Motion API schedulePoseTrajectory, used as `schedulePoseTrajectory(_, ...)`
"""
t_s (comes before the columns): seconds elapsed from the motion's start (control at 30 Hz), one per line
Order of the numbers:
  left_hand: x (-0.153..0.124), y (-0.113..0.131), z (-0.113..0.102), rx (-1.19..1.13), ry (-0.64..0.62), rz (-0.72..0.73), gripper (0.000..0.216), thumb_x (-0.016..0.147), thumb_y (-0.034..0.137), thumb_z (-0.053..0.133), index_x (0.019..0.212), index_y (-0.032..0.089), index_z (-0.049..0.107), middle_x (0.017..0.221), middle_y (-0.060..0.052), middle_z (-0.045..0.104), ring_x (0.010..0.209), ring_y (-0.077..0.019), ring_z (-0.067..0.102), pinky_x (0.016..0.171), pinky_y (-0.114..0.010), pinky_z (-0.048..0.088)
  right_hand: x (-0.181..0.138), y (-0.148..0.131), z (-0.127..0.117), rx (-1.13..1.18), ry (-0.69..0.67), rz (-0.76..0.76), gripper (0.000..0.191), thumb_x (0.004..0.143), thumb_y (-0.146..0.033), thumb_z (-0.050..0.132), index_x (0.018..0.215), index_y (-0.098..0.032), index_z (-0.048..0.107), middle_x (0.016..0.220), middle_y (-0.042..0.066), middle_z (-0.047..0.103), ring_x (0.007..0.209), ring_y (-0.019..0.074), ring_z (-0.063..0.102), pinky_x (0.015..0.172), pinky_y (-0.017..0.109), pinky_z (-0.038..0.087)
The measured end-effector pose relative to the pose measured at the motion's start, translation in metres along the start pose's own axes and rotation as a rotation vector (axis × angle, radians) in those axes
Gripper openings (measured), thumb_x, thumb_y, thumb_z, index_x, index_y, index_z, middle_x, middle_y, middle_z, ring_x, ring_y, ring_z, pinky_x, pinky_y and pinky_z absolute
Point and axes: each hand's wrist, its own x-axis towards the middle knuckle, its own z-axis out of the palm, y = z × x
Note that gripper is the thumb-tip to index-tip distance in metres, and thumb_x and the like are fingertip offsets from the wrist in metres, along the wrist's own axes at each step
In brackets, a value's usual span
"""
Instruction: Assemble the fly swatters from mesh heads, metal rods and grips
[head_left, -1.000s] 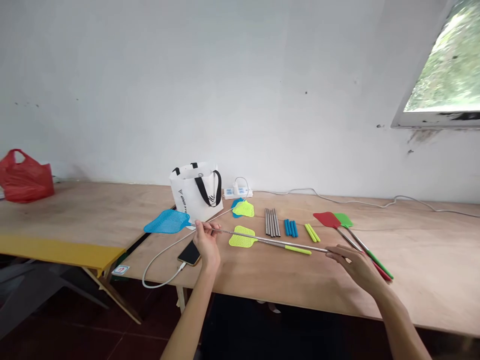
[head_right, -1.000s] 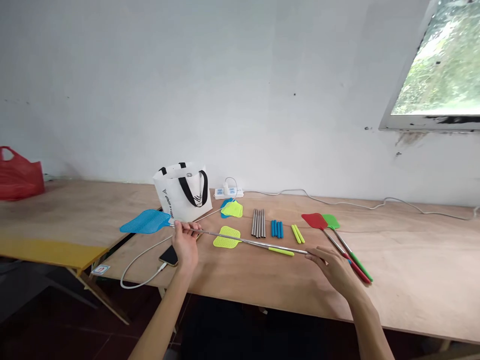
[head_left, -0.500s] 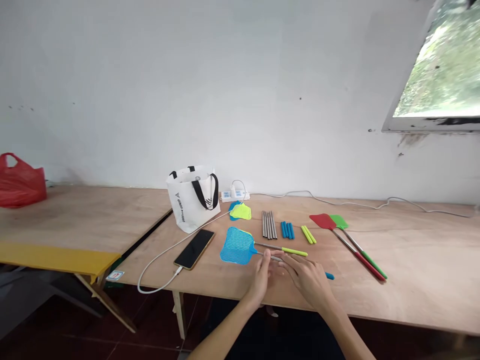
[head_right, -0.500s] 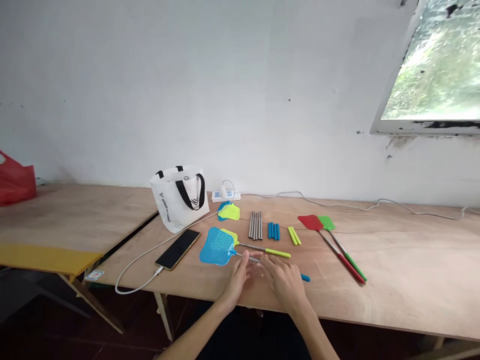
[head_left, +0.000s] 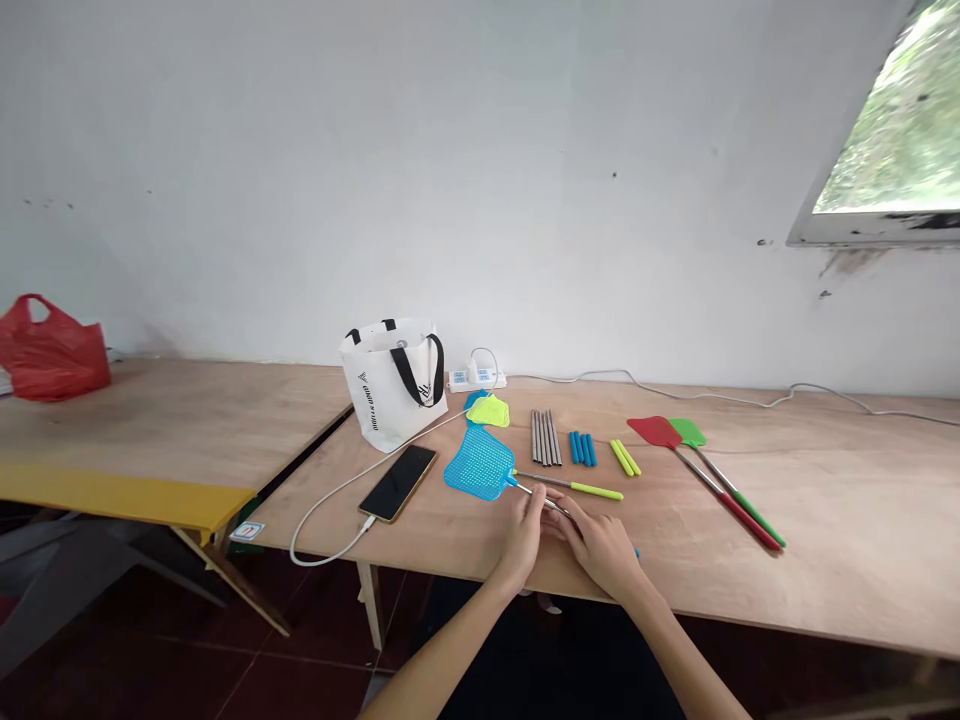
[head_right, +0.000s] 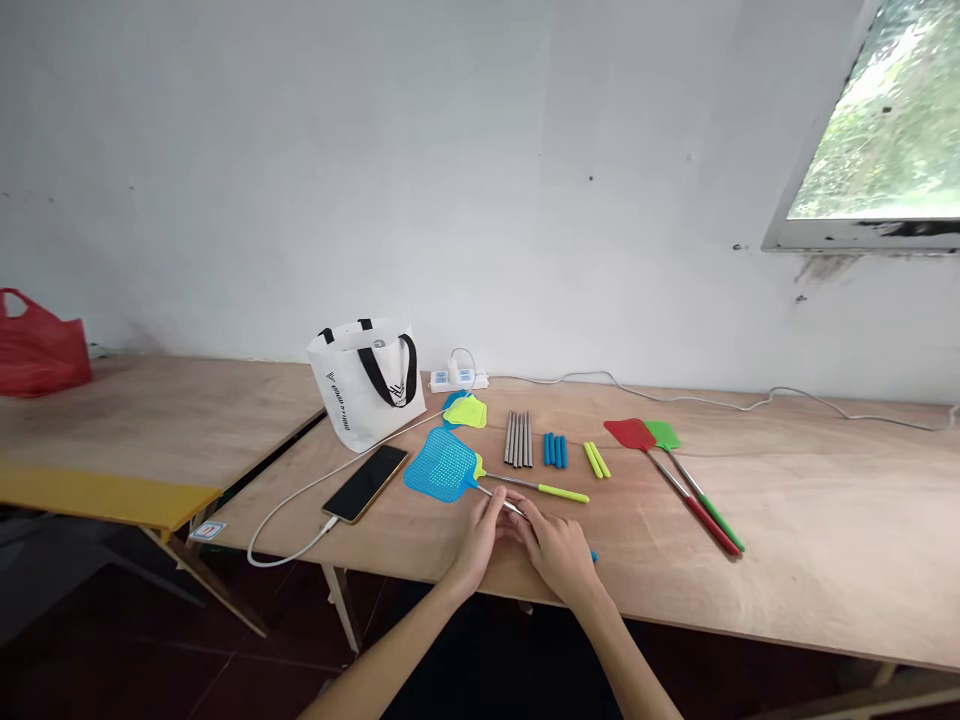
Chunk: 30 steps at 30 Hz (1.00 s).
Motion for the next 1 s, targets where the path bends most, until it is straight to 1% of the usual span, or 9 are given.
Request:
schedulePoseTrajectory(0.13,0.001,-0.002,0.000,0.010,-0.016,0.022,0.060,0.083,0.073,0.060,0.096,0.014,0.068,0.082,-0.008,0.070,0.073,-0.0232,0.069,0.058,-0.030,0.055,0.000,0.001,0.001,-0.016,-0.007,0.002,0.044,0.108,-0.045,0.026,0.129,-0.027,0.060,0.083,0.003,0.078,0.067,0.0214,0.073,0.052,0.026,0.036)
schedulePoseTrajectory(0.23,0.002,-0.005,0.000,0.004,-0.015,0.013,0.060,0.083,0.073,0.059,0.094,0.014,0.066,0.079,-0.006,0.068,0.070,-0.0216,0.068,0.056,-0.029,0.053,0.000,0.002,0.002,-0.051,-0.007,0.009,0.041,0.107,-0.044,0.028,0.124,-0.028,0.062,0.077,0.001,0.077,0.064,0.0207,0.072,0.051,0.025,0.034)
schedulePoseTrajectory(0.33,0.002,-0.008,0.000,0.000,-0.022,0.000,0.060,0.084,0.074,0.058,0.093,0.015,0.064,0.074,-0.004,0.066,0.065,-0.0197,0.067,0.056,-0.029,0.053,0.000,0.002,0.003,-0.075,-0.011,0.012,0.038,0.107,-0.038,0.030,0.118,-0.027,0.064,0.074,0.002,0.075,0.061,0.0203,0.070,0.051,0.026,0.032)
schedulePoseTrajectory(0.4,0.003,-0.009,0.000,0.011,-0.036,0.008,0.058,0.082,0.072,0.062,0.094,0.015,0.063,0.075,-0.004,0.066,0.064,-0.0192,0.067,0.056,-0.028,0.053,0.000,0.002,0.003,-0.066,0.024,-0.006,0.036,0.105,-0.032,0.032,0.117,-0.025,0.066,0.080,0.004,0.076,0.068,0.0208,0.071,0.054,0.026,0.035)
schedulePoseTrajectory(0.53,0.002,-0.007,0.001,0.037,-0.048,0.011,0.058,0.080,0.071,0.065,0.096,0.015,0.064,0.079,-0.005,0.069,0.068,-0.0214,0.069,0.057,-0.029,0.052,-0.001,0.002,0.004,-0.051,0.097,-0.047,0.035,0.100,-0.019,0.034,0.112,-0.023,0.067,0.092,0.008,0.077,0.086,0.0208,0.072,0.062,0.025,0.041)
schedulePoseTrajectory(0.73,0.002,-0.002,-0.002,0.003,0.005,0.026,0.062,0.083,0.075,0.058,0.088,0.015,0.069,0.091,-0.012,0.074,0.085,-0.0266,0.070,0.071,-0.033,0.051,-0.001,0.000,0.011,-0.136,-0.004,0.009,0.033,0.101,-0.021,0.036,0.120,-0.021,0.063,0.085,0.006,0.078,0.070,0.0195,0.072,0.055,0.025,0.035)
schedulePoseTrajectory(0.83,0.008,0.011,-0.010,-0.002,0.055,0.093,0.057,0.083,0.073,0.060,0.081,0.017,0.068,0.099,-0.014,0.074,0.096,-0.0288,0.069,0.078,-0.034,0.049,0.001,0.001,0.012,-0.179,0.014,0.036,0.029,0.103,-0.025,0.036,0.110,-0.023,0.065,0.079,0.006,0.077,0.066,0.0182,0.071,0.053,0.025,0.031)
schedulePoseTrajectory(0.9,0.015,0.028,-0.020,-0.013,0.123,0.191,0.054,0.084,0.071,0.061,0.075,0.018,0.064,0.091,-0.012,0.074,0.100,-0.0293,0.068,0.085,-0.037,0.048,0.001,0.010,0.006,-0.171,0.056,0.020,0.030,0.104,-0.028,0.036,0.103,-0.024,0.065,0.079,0.005,0.076,0.065,0.0175,0.070,0.052,0.025,0.029)
schedulePoseTrajectory(1.0,0.023,0.063,-0.047,-0.158,0.156,0.279,0.051,0.080,0.068,0.070,0.070,0.020,0.055,0.073,-0.004,0.069,0.090,-0.0274,0.070,0.089,-0.041,0.050,-0.002,0.041,-0.014,-0.113,0.096,-0.039,0.031,0.106,-0.032,0.035,0.096,-0.025,0.064,0.078,0.003,0.074,0.066,0.0167,0.068,0.053,0.025,0.029)
